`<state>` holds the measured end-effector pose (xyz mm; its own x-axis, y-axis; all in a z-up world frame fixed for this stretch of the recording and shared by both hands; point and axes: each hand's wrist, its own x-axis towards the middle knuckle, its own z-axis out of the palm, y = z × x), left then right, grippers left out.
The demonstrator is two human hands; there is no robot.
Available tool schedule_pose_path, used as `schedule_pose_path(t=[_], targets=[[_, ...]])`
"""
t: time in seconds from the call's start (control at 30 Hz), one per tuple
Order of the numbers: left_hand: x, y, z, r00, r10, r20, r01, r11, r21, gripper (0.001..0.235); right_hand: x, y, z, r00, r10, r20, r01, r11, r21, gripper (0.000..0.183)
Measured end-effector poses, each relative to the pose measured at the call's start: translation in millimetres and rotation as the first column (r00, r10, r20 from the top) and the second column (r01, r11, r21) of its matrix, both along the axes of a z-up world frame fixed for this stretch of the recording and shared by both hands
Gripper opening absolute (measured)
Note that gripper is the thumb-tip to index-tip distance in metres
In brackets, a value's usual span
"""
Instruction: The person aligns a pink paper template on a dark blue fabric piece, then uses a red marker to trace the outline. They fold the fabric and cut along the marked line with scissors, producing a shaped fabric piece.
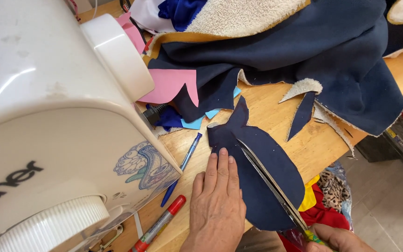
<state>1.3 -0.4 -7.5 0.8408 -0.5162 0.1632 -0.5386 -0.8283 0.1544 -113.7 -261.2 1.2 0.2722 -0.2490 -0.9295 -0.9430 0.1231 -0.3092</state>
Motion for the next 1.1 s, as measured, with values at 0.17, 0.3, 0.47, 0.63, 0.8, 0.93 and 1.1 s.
schedule_pose_path(t=[0.17,0.3,0.47,0.63,0.8,0.93,1.1], targets=[[0,1,1,1.000,-0.010,0.005,0.010,1.000,-0.018,0.079,-8,-7,-8,0.989,0.139,0.058,-0.138,0.990,-0.017,0.038],[-1,1,-2,1.000,-0.008,-0.002,0.008,1.000,-0.004,0.077,-1,4,5,0.999,0.029,0.031,-0.028,0.999,-0.025,0.042],[-1,1,-2,1.000,-0.015,0.007,0.015,1.000,0.013,0.078,-5,-1,-3,0.987,0.160,0.008,-0.160,0.987,-0.007,0.045],[-1,2,-1,1.000,-0.011,0.023,0.012,1.000,-0.010,0.080,-10,-6,-9,0.988,0.134,0.076,-0.137,0.990,0.043,0.039],[-1,2,-2,1.000,-0.022,-0.001,0.022,1.000,0.016,0.081,2,8,11,0.991,0.131,0.014,-0.130,0.991,-0.023,0.044],[-1,2,-2,1.000,-0.014,0.017,0.014,1.000,0.011,0.082,-4,4,2,0.980,0.198,0.034,-0.196,0.979,-0.054,0.039],[-1,1,-3,1.000,-0.016,0.012,0.016,0.999,0.028,0.081,-5,6,0,0.999,0.043,0.024,-0.042,0.999,-0.019,0.036]])
